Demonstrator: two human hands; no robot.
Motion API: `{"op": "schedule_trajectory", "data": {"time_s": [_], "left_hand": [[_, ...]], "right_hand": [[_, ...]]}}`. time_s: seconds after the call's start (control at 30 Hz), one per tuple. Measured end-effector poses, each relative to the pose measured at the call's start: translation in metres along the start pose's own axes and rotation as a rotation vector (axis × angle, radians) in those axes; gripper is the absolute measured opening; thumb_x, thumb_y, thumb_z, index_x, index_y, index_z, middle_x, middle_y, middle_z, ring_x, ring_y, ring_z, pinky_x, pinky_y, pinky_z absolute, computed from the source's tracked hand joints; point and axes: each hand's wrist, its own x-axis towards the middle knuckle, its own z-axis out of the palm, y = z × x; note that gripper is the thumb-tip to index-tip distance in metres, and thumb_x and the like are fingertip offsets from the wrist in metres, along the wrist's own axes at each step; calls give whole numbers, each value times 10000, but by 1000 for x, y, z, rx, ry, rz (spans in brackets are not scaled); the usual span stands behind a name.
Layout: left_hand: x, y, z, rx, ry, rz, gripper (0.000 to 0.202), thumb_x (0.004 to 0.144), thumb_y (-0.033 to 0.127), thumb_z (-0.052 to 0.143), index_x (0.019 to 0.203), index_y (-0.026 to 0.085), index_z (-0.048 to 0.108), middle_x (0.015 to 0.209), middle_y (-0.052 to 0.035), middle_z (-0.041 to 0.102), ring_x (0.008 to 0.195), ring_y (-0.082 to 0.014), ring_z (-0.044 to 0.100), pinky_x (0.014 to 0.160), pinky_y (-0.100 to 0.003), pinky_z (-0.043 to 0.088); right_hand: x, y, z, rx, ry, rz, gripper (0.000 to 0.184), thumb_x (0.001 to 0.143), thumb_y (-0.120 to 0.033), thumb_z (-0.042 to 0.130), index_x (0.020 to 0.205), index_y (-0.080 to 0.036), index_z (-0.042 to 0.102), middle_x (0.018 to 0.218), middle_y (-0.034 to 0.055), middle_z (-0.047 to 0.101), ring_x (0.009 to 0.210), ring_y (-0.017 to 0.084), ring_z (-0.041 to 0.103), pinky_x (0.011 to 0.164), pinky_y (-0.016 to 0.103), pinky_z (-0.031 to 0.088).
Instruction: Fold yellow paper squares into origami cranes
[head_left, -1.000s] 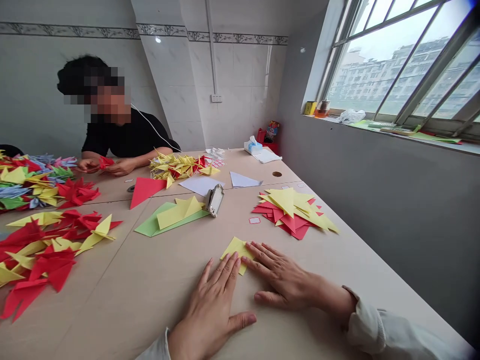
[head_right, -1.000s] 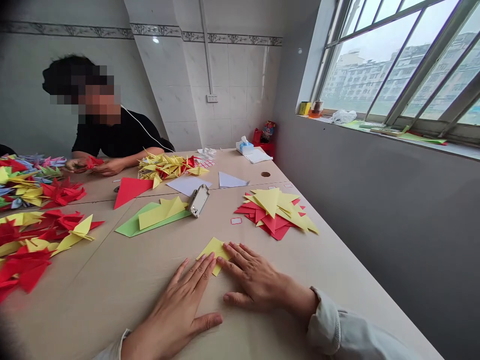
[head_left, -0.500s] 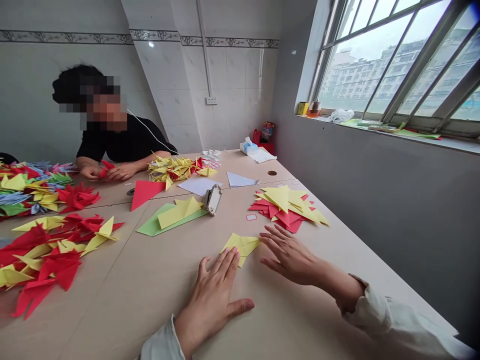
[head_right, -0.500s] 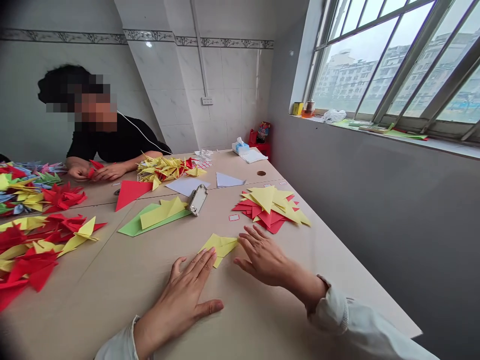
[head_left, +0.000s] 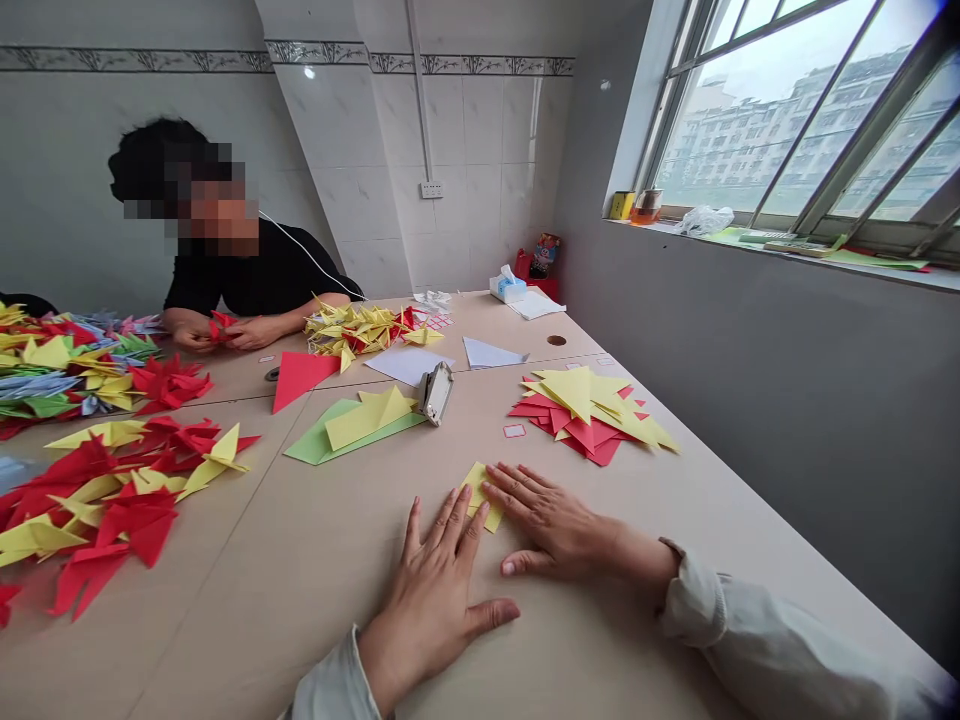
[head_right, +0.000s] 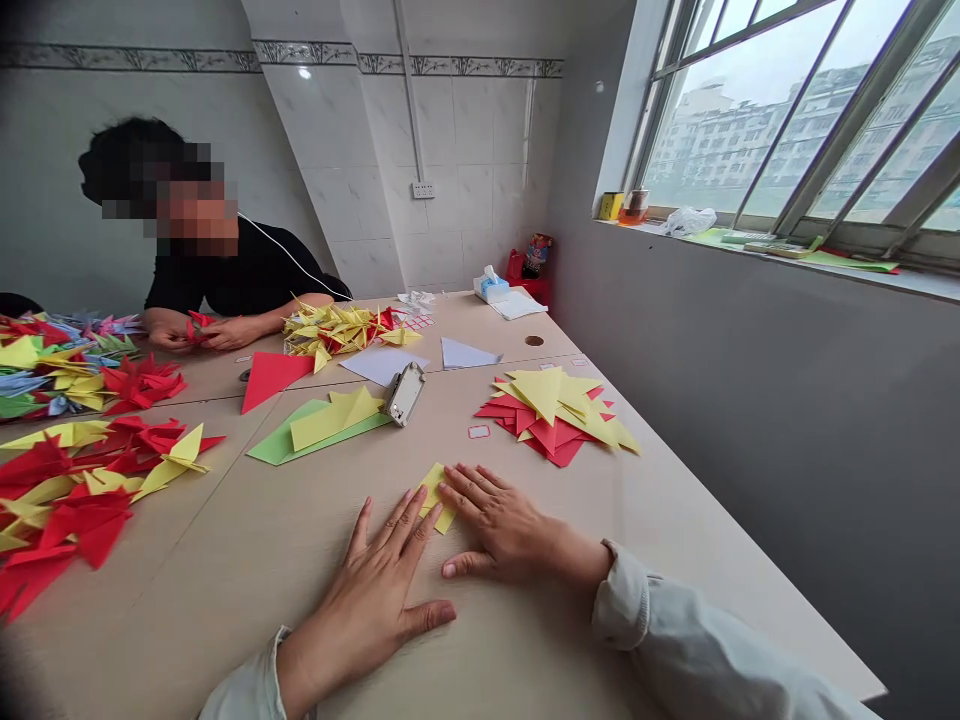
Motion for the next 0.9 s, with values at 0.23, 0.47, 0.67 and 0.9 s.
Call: {"op": "schedule_trajectory", "data": {"time_s": [0.23, 0.47, 0.67, 0.9], "left_hand": [[0, -2, 4, 34, 34, -55, 941, 763, 740, 316, 1452, 128, 124, 1499, -156, 214, 1365, -319, 214, 1079, -573, -21], [-6, -9, -1, 67, 52, -194, 887, 776, 729, 302, 1436, 142, 223, 1496, -136, 229, 1366, -354, 192, 1047, -636, -19], [-9, -10, 6, 20, 74, -291, 933, 767, 726, 331, 1442, 100, 176, 1495, -169, 200, 1364, -345, 209, 1057, -628, 16], [-8, -11, -1, -27, 14, -374, 949, 762, 703, 383, 1437, 68, 178, 1498, -178, 170, 1378, -330, 170, 1072, -600, 50]], "right_hand": [[-34, 9, -11, -46, -31, 113, 859, 833, -646, 409, 1466, -191, 48, 1525, 92, 45, 1399, 275, 24, 1144, 468, 53], [-26, 7, -13, -121, 59, 129, 776, 826, -635, 438, 1434, -186, 262, 1475, 111, 286, 1353, 315, 235, 1110, 505, 139], [6, 26, -19, -229, 157, 57, 287, 930, -322, 409, 1016, -169, 637, 951, 138, 658, 891, 254, 583, 823, 417, 407], [18, 28, -15, -101, 235, 99, 229, 885, -226, 434, 971, -169, 639, 873, 120, 644, 821, 235, 568, 749, 374, 404]]}}
